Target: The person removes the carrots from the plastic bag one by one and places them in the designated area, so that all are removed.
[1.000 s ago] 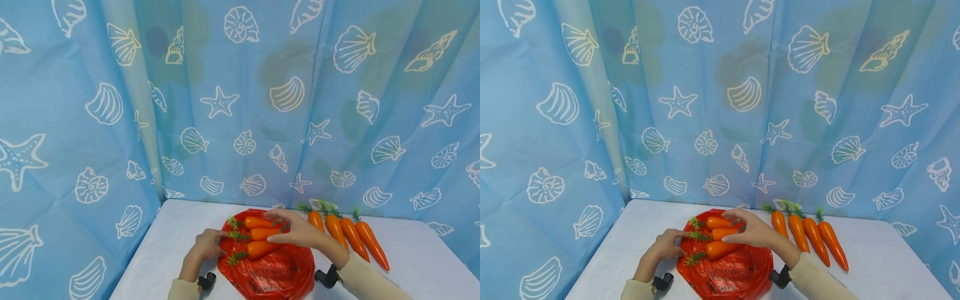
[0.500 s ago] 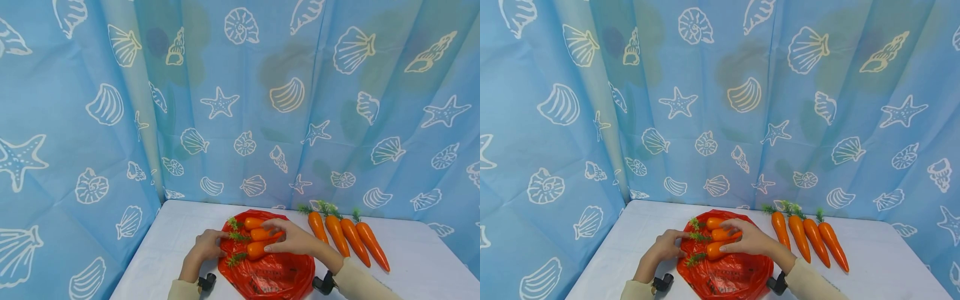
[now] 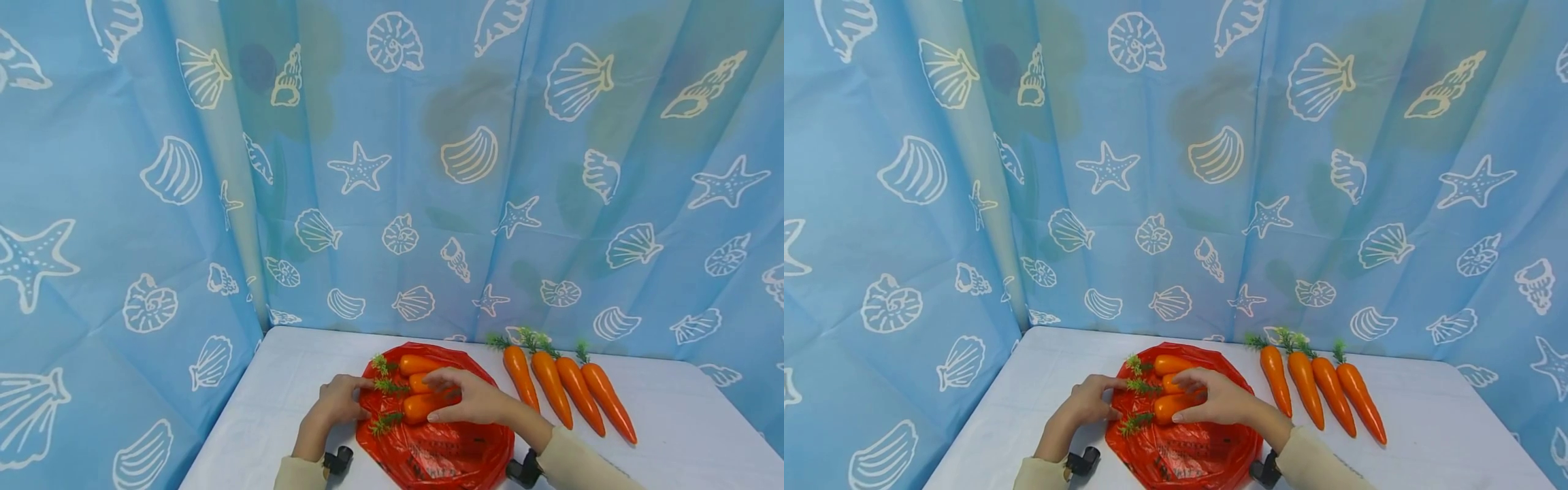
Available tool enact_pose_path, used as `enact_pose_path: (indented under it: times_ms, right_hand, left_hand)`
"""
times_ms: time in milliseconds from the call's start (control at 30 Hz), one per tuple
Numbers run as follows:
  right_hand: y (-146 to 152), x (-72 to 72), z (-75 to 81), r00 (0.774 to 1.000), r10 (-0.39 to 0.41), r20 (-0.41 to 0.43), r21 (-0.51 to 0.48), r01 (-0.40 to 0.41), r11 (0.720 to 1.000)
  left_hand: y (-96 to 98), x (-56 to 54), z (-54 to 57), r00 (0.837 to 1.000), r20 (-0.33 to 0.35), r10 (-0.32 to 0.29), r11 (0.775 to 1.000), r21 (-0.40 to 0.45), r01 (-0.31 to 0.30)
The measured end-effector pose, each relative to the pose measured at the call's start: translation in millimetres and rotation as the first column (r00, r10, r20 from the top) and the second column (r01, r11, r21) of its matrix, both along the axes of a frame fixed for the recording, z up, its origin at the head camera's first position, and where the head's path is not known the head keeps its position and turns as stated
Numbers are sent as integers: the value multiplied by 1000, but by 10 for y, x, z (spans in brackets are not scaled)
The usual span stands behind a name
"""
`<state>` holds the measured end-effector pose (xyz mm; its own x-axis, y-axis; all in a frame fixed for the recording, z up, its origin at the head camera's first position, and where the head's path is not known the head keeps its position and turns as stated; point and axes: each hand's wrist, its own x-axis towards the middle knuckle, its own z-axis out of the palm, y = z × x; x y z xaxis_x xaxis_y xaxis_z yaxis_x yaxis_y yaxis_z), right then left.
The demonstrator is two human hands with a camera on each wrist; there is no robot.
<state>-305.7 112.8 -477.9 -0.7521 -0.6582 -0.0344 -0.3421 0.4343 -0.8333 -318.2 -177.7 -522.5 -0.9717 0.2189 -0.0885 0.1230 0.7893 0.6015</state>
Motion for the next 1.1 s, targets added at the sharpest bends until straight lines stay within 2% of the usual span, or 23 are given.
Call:
enact_pose_path:
  times_ms: [200,500,733,1100]
  right_hand:
    - [-10,-11,-61,1000,14,-11,30,-14,999]
    - [-17,-36,-144,999,-22,26,76,20,997]
    - [-53,-53,-155,999,-31,17,123,29,992]
    - [-55,-57,-176,999,-29,15,137,26,990]
  left_hand:
    - [4,5,1,1000,2,1,1000,6,-1]
    - [3,9,10,1000,1,1,1000,5,-1]
    - [3,-1,-1,1000,4,5,1000,-6,-5]
    - [1,-8,-7,1000,-8,2,1000,-12,-2]
